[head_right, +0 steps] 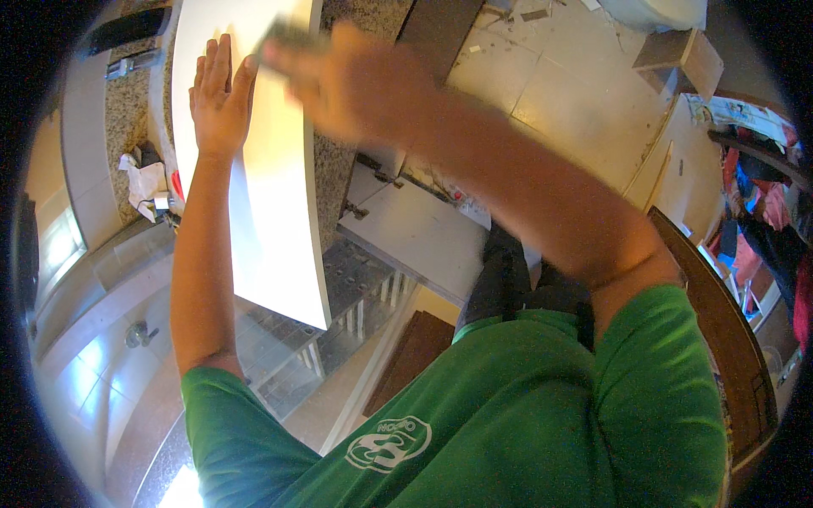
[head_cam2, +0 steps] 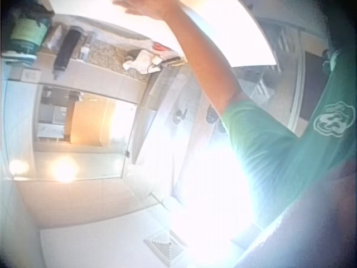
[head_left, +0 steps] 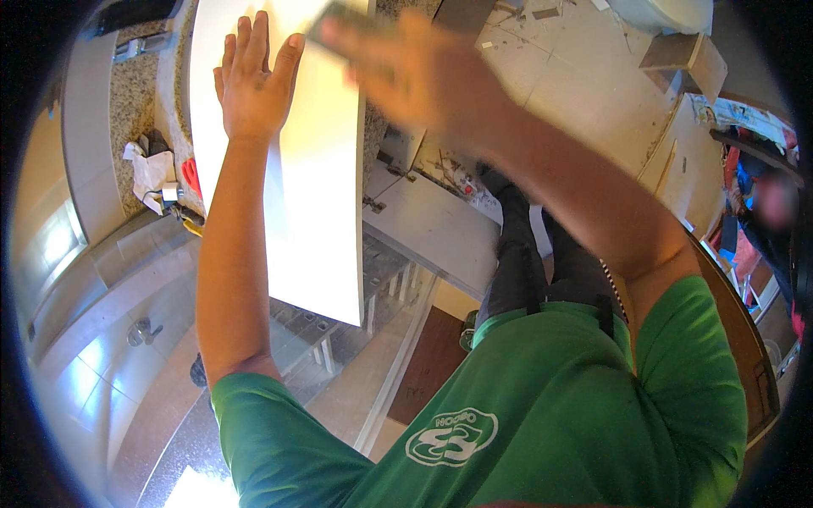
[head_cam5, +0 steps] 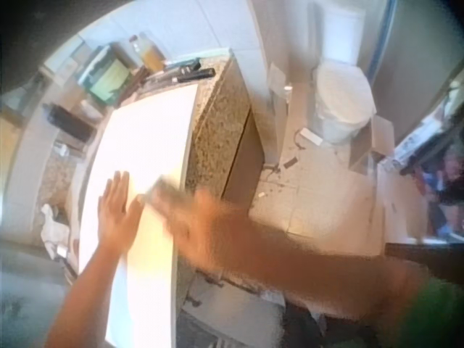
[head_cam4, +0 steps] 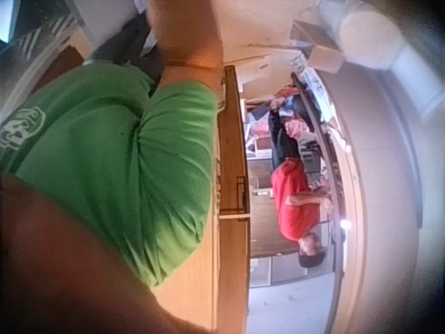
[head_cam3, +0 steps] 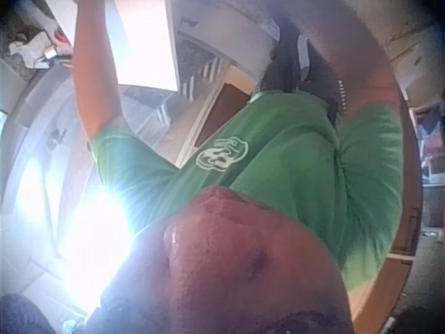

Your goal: The person sands the edges of a white rectangular board using a sanding block. They then carry the board to another room and place it on a shelf.

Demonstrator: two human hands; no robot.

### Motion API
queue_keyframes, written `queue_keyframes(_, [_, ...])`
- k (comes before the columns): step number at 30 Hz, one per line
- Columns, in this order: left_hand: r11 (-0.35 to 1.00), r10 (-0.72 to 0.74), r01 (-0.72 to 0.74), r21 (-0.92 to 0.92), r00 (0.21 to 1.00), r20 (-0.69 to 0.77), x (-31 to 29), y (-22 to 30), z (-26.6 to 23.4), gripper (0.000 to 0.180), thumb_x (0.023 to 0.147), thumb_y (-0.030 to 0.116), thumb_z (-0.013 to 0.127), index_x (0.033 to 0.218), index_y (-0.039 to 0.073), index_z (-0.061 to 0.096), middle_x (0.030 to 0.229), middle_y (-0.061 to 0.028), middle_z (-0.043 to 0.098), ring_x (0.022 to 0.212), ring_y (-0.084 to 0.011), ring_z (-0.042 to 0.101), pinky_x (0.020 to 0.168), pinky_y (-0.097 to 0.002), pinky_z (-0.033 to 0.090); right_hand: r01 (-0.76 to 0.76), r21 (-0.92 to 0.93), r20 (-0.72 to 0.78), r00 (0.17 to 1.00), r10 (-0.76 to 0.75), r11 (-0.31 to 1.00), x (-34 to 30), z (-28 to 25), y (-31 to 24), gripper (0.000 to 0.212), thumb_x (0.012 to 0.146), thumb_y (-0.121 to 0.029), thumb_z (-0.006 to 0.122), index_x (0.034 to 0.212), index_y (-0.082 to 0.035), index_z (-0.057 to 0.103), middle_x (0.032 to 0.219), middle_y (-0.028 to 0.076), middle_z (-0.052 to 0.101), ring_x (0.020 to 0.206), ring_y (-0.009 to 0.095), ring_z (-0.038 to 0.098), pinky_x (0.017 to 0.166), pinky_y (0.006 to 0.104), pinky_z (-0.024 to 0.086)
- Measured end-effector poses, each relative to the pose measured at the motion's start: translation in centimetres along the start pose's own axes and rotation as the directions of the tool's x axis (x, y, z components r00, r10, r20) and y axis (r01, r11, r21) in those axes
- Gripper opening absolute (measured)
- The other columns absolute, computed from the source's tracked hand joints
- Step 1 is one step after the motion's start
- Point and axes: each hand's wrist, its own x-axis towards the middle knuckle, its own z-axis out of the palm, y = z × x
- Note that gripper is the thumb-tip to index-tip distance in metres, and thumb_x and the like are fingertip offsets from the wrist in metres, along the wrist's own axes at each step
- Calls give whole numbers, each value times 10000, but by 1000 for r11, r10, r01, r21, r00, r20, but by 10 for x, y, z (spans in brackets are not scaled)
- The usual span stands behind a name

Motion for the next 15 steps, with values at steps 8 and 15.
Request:
queue_keyframes(8, [997,-49,53,-50,997,62,1,1,-4,882,955,802,371,1607,207,379,1673,-118,325,1573,-336,220,1259,-572,129,136,518,404,831,-382,844,-200,64,-91,658,934,-362,715,1528,-467,452,1100,161,559,862,292,660,736,432,598])
queue_keyframes(15, [998,-52,55,-42,997,62,0,-1,-2,872,959,790,386,1605,204,383,1671,-123,330,1571,-346,223,1254,-577,140,187,490,240,910,-338,851,-167,76,-49,672,928,-371,728,1534,-453,450,1046,126,585,802,253,620,731,386,574])
